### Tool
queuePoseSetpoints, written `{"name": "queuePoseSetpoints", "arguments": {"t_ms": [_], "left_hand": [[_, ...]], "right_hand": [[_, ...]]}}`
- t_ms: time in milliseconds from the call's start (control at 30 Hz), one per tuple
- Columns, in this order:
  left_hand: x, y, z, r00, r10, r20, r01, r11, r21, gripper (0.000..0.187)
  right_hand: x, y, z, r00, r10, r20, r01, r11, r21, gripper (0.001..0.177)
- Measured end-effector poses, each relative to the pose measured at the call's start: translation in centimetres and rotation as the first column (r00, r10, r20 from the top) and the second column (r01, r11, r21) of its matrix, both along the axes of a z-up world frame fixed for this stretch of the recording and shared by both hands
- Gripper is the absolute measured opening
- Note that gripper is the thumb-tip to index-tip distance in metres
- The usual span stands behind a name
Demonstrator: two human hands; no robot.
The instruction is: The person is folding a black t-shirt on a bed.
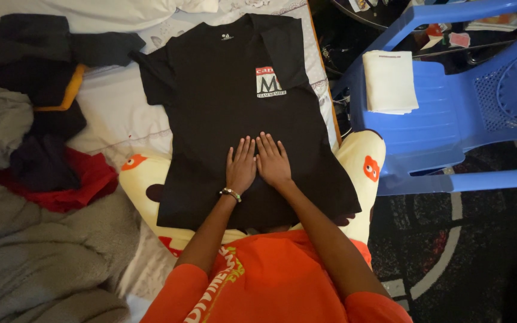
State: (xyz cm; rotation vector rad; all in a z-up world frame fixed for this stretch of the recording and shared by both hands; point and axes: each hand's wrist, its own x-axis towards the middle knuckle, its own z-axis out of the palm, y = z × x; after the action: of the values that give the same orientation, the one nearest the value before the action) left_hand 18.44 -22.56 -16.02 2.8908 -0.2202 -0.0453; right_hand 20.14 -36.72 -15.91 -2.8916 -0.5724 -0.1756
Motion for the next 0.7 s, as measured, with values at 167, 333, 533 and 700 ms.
{"name": "queuePoseSetpoints", "arguments": {"t_ms": [167,333,533,700], "left_hand": [[-0.13,-0.04,0.14,1.000,0.005,0.017,-0.005,1.000,-0.015,0.057],[-0.27,0.10,0.22,0.998,0.000,0.063,0.001,1.000,-0.026,0.057],[-0.28,0.17,-0.11,0.998,-0.009,0.069,0.010,1.000,-0.018,0.057],[-0.07,0.03,0.09,0.998,-0.009,0.056,0.010,1.000,-0.016,0.058]], "right_hand": [[0.07,-0.07,-0.07,1.000,0.007,-0.002,-0.007,1.000,0.002,0.058],[-0.06,0.03,0.20,1.000,0.002,0.005,-0.002,0.999,0.032,0.057],[0.00,0.04,0.07,1.000,-0.002,0.009,0.001,0.999,0.036,0.057],[-0.01,-0.13,0.16,1.000,0.002,0.006,-0.003,0.999,0.039,0.057]]}}
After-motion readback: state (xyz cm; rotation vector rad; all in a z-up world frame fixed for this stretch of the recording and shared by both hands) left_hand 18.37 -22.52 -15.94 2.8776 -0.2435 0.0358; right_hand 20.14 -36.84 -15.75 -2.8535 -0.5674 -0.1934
